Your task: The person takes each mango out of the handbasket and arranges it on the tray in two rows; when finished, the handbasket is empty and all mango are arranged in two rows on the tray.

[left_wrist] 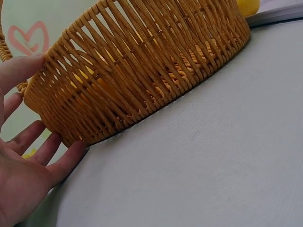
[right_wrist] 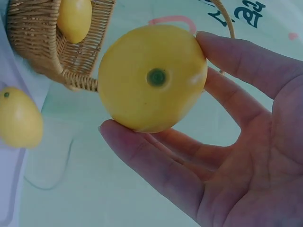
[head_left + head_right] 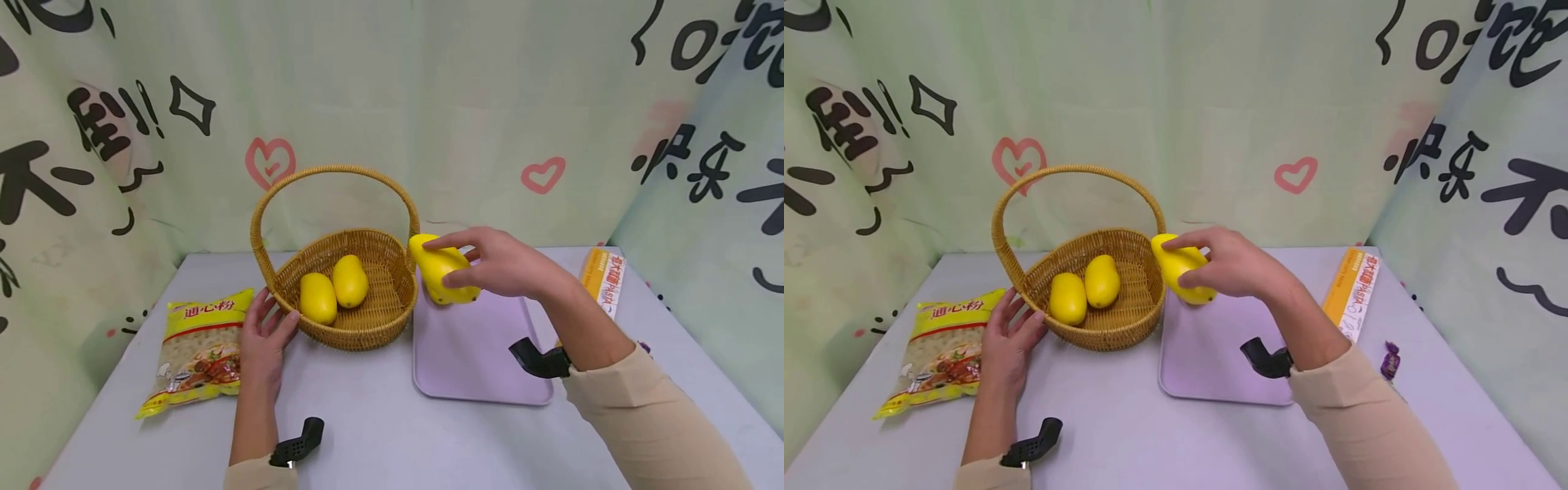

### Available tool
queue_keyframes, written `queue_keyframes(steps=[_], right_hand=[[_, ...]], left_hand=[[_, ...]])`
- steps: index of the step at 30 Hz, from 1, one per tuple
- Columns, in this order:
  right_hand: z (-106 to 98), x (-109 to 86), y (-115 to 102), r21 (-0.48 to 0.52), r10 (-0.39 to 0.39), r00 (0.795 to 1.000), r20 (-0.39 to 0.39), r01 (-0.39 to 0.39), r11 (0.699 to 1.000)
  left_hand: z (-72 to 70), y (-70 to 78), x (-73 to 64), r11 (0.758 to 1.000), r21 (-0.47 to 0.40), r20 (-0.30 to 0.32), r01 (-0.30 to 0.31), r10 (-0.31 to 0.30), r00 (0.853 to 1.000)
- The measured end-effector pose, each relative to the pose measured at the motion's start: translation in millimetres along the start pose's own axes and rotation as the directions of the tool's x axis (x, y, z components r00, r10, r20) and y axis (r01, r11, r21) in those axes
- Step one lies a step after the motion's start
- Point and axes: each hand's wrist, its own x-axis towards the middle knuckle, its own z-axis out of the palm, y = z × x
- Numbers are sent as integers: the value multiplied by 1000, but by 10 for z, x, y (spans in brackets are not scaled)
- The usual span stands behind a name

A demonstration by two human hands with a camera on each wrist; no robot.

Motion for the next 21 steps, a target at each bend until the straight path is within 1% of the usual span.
queue_keyframes(steps=[2,6,10,15,19,21], right_hand=[[-19,-35,31,-6,16,1000,-2,-16,1000],[-76,-102,120,16,51,999,-12,-51,999],[-131,-130,233,28,77,997,-33,-76,997],[-151,-94,421,39,122,991,-55,-120,992],[-149,-44,585,59,174,982,-76,-170,984],[-143,-17,674,52,196,977,-88,-192,980]], left_hand=[[0,6,-5,1000,1,-1,0,0,1000],[3,9,-7,1000,-2,2,-1,1,1000],[-2,10,-13,1000,-6,1,0,0,1000],[-7,14,-18,1000,-5,-3,-3,3,1000],[0,14,-19,1000,-7,-3,-8,8,1000],[7,10,-18,1000,-8,2,-10,10,1000]])
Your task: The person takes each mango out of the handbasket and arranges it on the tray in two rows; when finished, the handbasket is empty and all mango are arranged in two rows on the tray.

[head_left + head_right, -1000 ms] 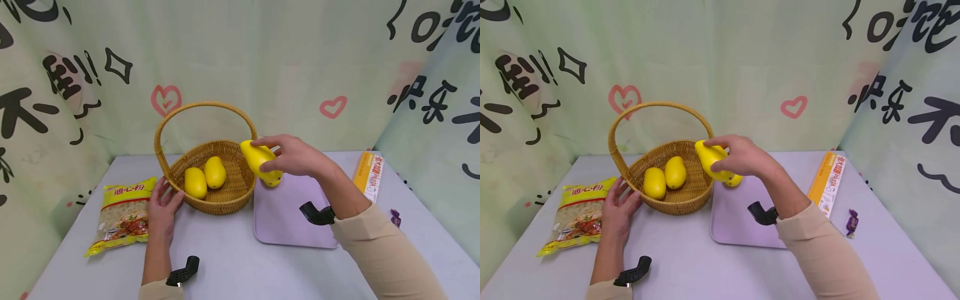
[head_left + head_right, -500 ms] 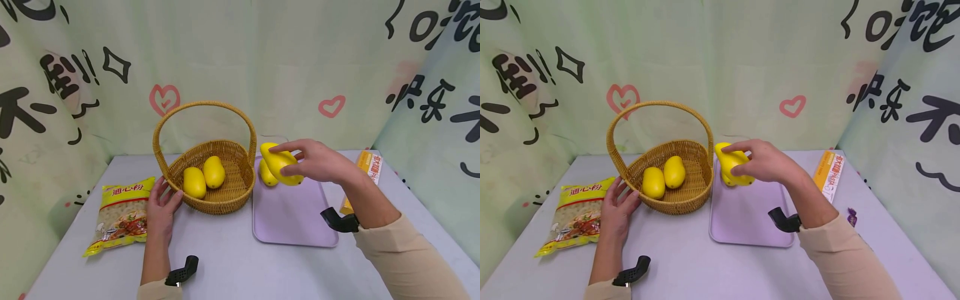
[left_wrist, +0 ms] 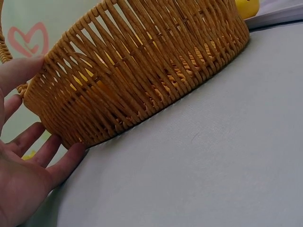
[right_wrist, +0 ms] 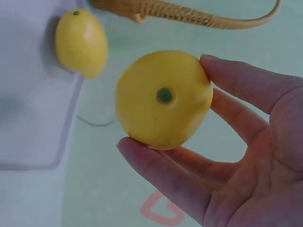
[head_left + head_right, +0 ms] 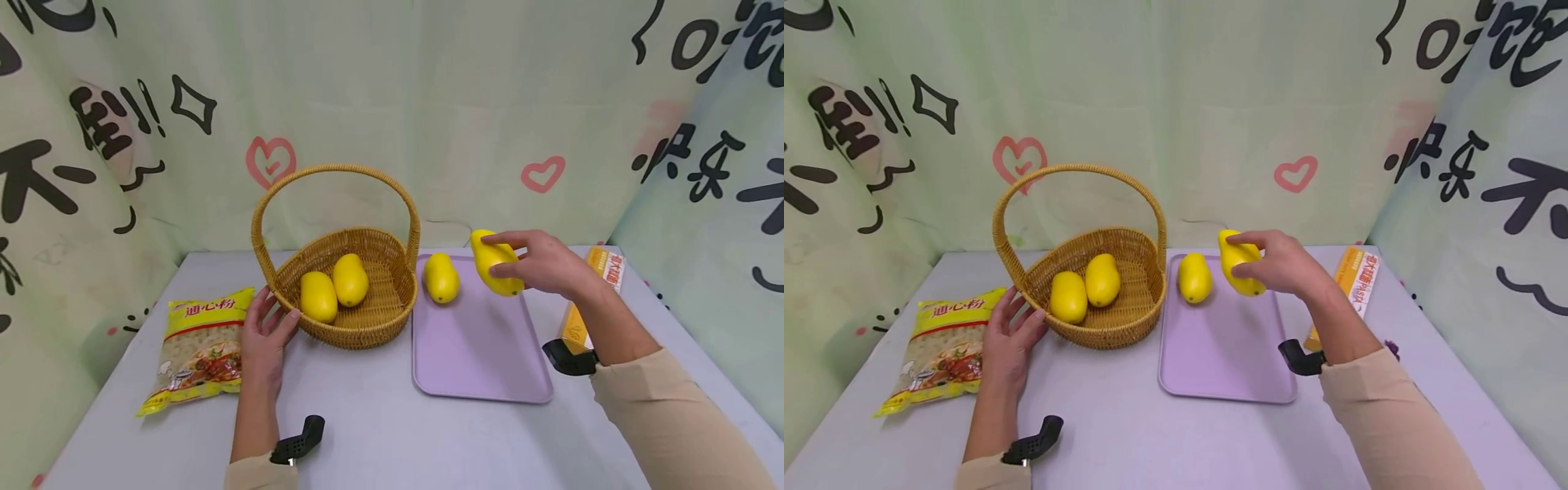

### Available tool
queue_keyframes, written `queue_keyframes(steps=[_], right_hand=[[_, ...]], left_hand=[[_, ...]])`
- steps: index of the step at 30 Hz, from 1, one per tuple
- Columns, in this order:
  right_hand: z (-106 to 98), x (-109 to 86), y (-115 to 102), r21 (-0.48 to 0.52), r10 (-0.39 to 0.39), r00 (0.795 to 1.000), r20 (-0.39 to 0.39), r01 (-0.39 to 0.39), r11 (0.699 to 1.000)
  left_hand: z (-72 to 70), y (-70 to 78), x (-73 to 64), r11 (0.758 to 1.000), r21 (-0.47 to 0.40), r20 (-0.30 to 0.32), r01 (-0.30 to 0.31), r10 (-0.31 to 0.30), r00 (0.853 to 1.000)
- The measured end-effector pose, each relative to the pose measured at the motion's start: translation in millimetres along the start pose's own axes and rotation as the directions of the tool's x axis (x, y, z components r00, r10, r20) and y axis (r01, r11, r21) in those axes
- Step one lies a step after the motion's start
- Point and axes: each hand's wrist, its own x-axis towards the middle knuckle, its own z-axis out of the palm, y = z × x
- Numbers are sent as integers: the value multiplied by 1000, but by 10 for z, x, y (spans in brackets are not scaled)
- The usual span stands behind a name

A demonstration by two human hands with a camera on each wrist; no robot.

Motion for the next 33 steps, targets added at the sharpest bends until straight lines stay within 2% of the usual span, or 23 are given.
queue_keyframes(steps=[13,23,28,33], right_hand=[[224,399,424,4,131,989,-66,-131,991],[416,637,577,-38,185,980,-75,-188,981],[510,716,609,-22,214,974,-70,-216,976],[556,782,615,-2,245,964,-100,-246,969]], left_hand=[[2,-12,17,1000,-1,4,3,-3,1000],[12,-5,38,1000,-10,13,-17,17,1000],[-5,-7,30,1000,11,10,-5,5,1000],[-15,-18,26,1000,10,11,2,-2,1000]])
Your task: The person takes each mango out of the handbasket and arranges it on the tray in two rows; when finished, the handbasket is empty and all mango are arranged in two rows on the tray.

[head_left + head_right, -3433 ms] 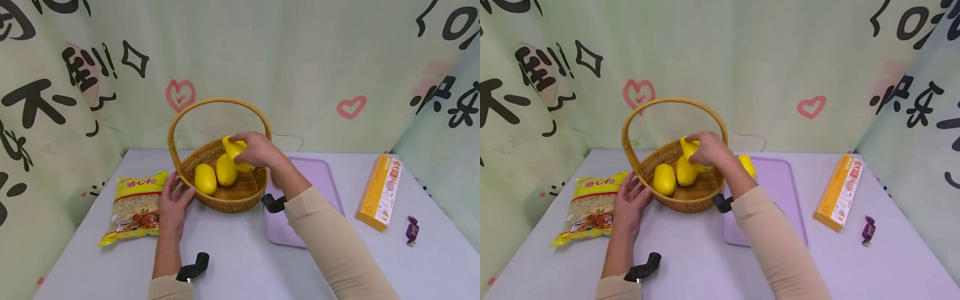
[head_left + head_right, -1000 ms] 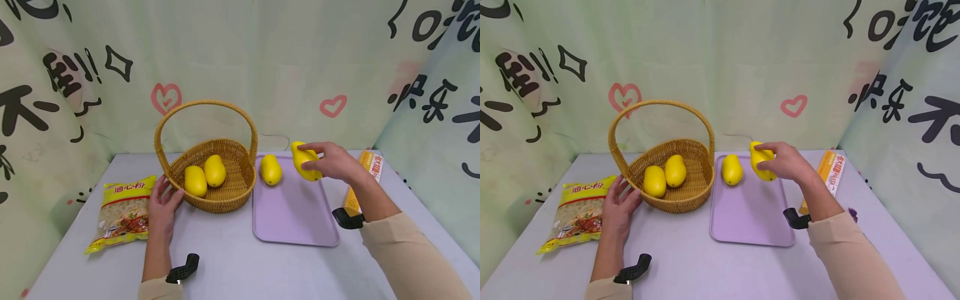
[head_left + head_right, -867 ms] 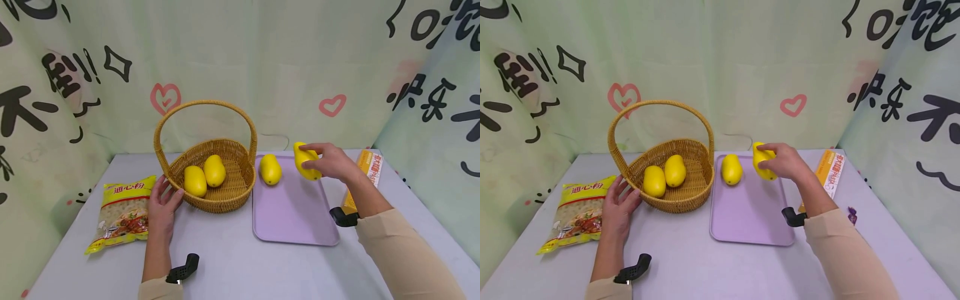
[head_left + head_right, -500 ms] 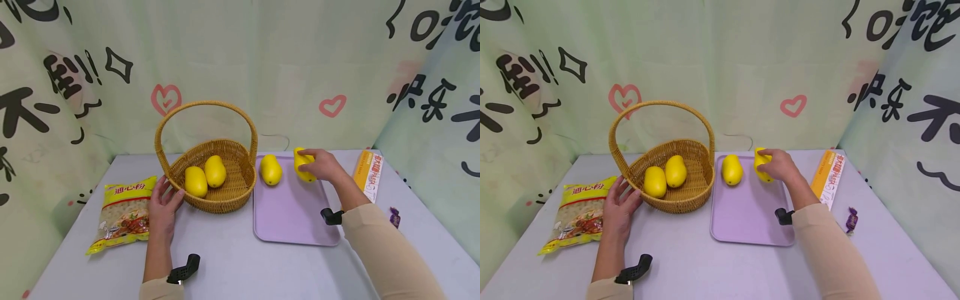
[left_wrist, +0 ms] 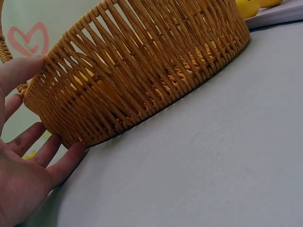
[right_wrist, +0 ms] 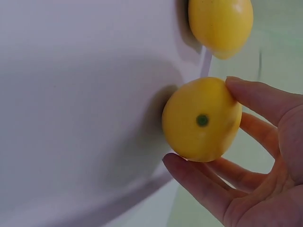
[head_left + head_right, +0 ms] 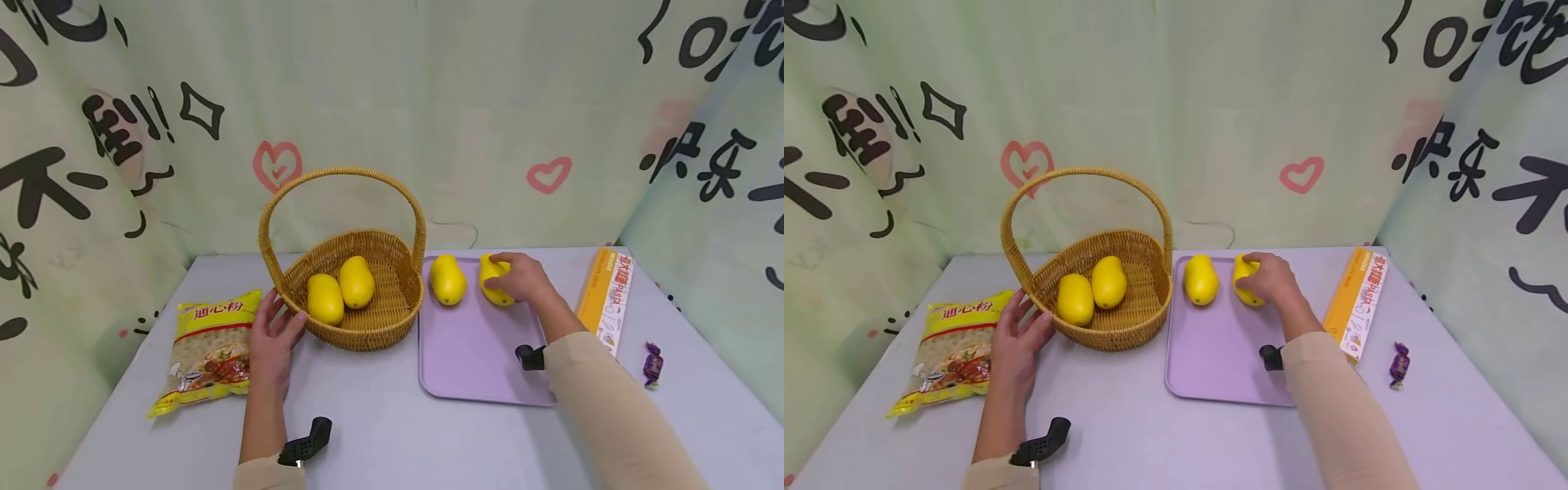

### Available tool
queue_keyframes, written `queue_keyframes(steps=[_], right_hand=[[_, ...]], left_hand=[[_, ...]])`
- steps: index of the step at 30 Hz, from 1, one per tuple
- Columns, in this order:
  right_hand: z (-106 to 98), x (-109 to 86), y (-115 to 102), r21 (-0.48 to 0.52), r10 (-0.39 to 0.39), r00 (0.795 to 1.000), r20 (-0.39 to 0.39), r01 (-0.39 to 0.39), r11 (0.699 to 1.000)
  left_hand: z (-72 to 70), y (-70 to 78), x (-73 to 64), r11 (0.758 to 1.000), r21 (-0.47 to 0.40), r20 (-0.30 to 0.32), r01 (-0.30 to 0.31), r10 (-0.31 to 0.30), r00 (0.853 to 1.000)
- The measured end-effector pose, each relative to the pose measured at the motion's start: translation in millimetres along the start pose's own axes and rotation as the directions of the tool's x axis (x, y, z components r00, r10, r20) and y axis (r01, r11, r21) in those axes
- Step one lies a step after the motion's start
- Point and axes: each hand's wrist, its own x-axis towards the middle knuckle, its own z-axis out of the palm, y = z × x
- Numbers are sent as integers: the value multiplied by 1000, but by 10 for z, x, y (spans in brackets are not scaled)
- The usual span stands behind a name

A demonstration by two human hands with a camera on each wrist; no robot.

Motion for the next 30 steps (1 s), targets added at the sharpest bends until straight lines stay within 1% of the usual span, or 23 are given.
queue_keyframes(steps=[3,9,15,20,22,24,28,30], right_hand=[[7,17,-10,-6,-4,1000,-11,4,1000],[3,13,-24,-33,-48,998,-38,47,998],[8,2,-18,-46,-73,997,-38,72,996],[-19,-20,-31,-64,-124,991,-43,121,991],[-43,-44,-58,-74,-141,989,-43,137,988],[-74,-86,-107,-81,-139,990,-37,136,987],[-141,-208,-237,-104,-143,989,-36,139,985],[-179,-283,-306,-119,-163,986,-43,157,981]], left_hand=[[5,0,-7,1000,3,-1,-3,3,1000],[19,20,-12,1000,20,0,6,-6,1000],[21,27,-11,1000,29,-2,11,-11,1000],[23,41,-15,1000,29,-7,11,-10,1000],[25,45,-17,1000,26,-9,7,-7,1000],[27,46,-20,1000,23,-12,1,-1,1000],[25,41,-26,1000,20,-15,-1,1,1000],[22,34,-28,1000,19,-14,3,-2,1000]])
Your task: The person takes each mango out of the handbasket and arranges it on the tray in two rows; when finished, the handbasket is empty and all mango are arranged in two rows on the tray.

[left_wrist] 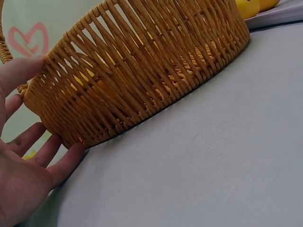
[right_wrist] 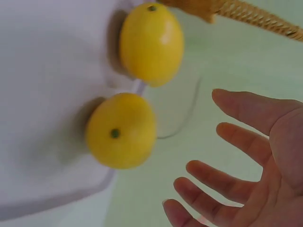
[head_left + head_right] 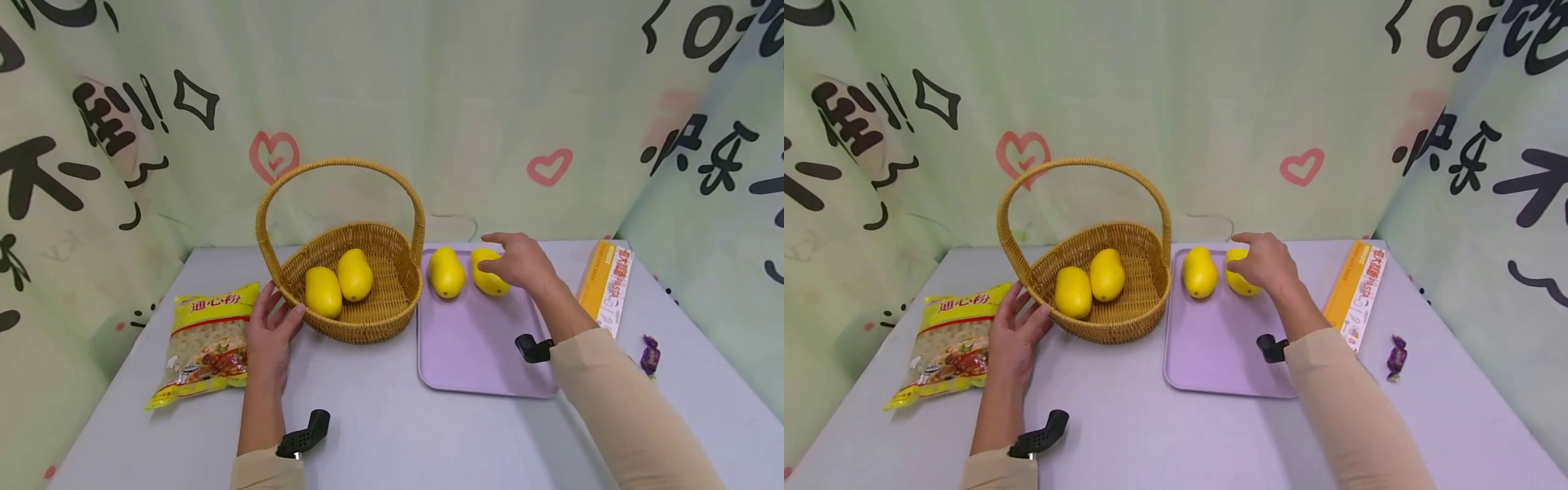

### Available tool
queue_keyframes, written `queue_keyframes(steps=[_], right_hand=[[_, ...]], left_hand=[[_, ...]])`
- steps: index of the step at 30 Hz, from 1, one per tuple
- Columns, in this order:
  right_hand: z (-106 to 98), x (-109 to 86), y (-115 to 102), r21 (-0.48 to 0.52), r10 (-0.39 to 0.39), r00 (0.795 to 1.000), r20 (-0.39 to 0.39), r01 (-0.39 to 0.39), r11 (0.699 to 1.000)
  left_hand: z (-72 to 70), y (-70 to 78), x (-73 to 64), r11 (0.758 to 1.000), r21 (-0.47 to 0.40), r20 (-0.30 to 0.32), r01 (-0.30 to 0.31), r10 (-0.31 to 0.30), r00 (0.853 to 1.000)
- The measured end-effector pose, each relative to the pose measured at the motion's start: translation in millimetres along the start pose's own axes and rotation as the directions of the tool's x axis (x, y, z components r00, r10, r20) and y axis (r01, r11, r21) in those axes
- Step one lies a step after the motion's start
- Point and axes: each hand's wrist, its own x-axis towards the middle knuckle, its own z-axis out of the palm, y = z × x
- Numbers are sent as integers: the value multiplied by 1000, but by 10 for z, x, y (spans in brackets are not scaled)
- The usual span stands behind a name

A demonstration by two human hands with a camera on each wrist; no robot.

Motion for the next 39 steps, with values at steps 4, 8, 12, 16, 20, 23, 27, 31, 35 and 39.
queue_keyframes(steps=[4,8,12,16,20,23,27,31,35,39], right_hand=[[-73,-95,-183,9,-55,998,-31,55,998],[-108,-162,-355,59,-112,994,-18,113,992],[-124,-209,-489,163,-164,984,68,151,975],[-141,-253,-610,231,-201,970,136,166,959],[-148,-269,-724,255,-239,957,163,194,947],[-135,-249,-792,272,-273,946,176,219,937],[-91,-196,-875,293,-317,928,195,253,922],[-40,-141,-975,298,-343,913,222,271,915],[-8,-93,-1117,284,-373,888,269,297,912],[19,-44,-1276,260,-400,860,317,327,909]], left_hand=[[-23,-9,-6,1000,-3,-2,6,-6,1000],[-41,-20,-9,1000,-8,-5,8,-8,1000],[-61,-30,-19,1000,-15,-10,12,-13,1000],[-76,-39,-24,1000,-23,-12,14,-14,1000],[-79,-52,-23,999,-33,-19,9,-9,1000],[-64,-59,-13,999,-44,-23,8,-9,1000],[-26,-53,21,999,-53,-8,3,-4,1000],[-3,-36,58,1000,-31,8,-3,3,1000],[-4,-9,64,1000,-15,7,6,-5,1000],[-13,-6,54,999,-34,4,9,-9,1000]])
